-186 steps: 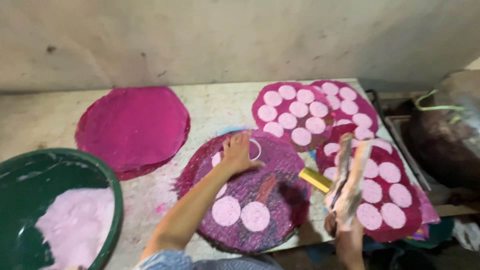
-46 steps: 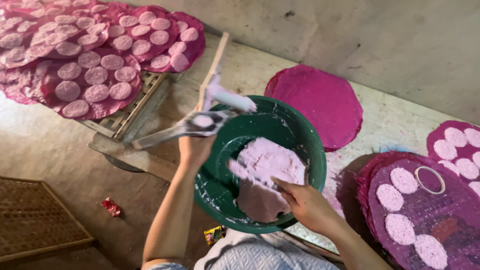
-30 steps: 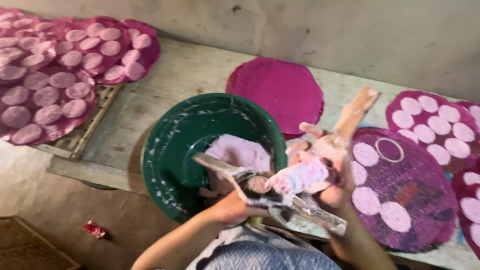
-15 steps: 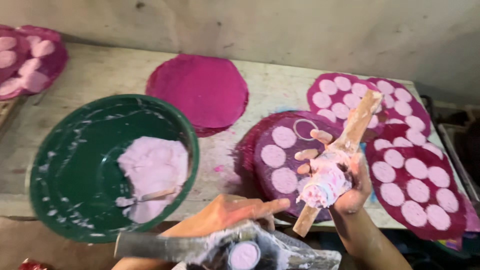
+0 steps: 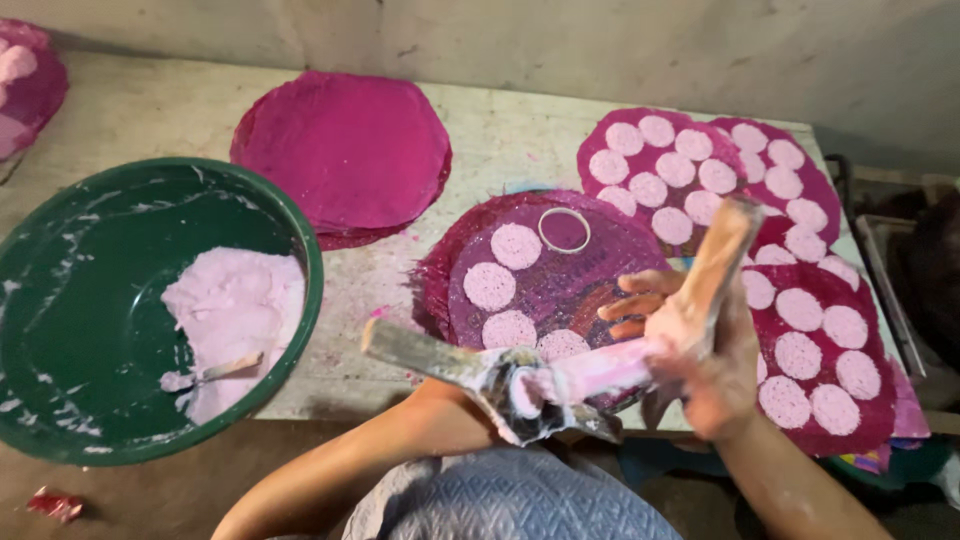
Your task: The person scoops pink dough from a green bowl and places it into a handheld press. They press the dough onto a purple mat to form small circular pieces. The person repeats this process, filling the mat with the formed pieces.
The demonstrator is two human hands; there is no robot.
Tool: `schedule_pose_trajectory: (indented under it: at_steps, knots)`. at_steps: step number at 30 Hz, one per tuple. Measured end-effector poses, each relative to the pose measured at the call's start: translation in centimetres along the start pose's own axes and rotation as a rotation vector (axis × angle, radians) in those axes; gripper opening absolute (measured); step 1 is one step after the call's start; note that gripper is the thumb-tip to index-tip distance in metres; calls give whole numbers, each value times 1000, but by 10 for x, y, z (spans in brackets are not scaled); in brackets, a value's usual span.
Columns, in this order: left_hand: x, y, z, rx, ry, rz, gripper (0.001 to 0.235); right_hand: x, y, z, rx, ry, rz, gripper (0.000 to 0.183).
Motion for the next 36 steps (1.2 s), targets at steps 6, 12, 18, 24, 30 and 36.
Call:
schedule_pose_trajectory:
  at_steps: [6, 12, 18, 24, 30, 36]
  knots:
    - [0, 10, 6, -533, 151, 97, 17, -17, 34, -50, -628, 485, 445, 56]
    - [3, 13, 1, -299, 96, -115, 24, -29, 32, -78, -671, 589, 555, 67]
    - [35, 22, 8, -379, 201, -271, 34, -51, -33, -34, -487, 373, 112, 75]
    - [105, 48, 10, -12, 287, -223, 37, -172, -132, 73, 311, 222, -976, 128]
    - [242, 169, 82, -365, 98, 202, 51, -258, -167, 143, -108, -157, -997, 88]
    - [255, 288, 92, -701, -258, 491, 39, -221, -187, 144, 277, -481, -828, 93]
Point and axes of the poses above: each hand's wrist, its own x-axis towards the middle knuckle, its own z-axis out of the back of the hand, y = z × x, the point moved 8 cm from there along x, towards the middle knuckle, and after that the axes turned 15 degrees about z, right-handed, at the moved point
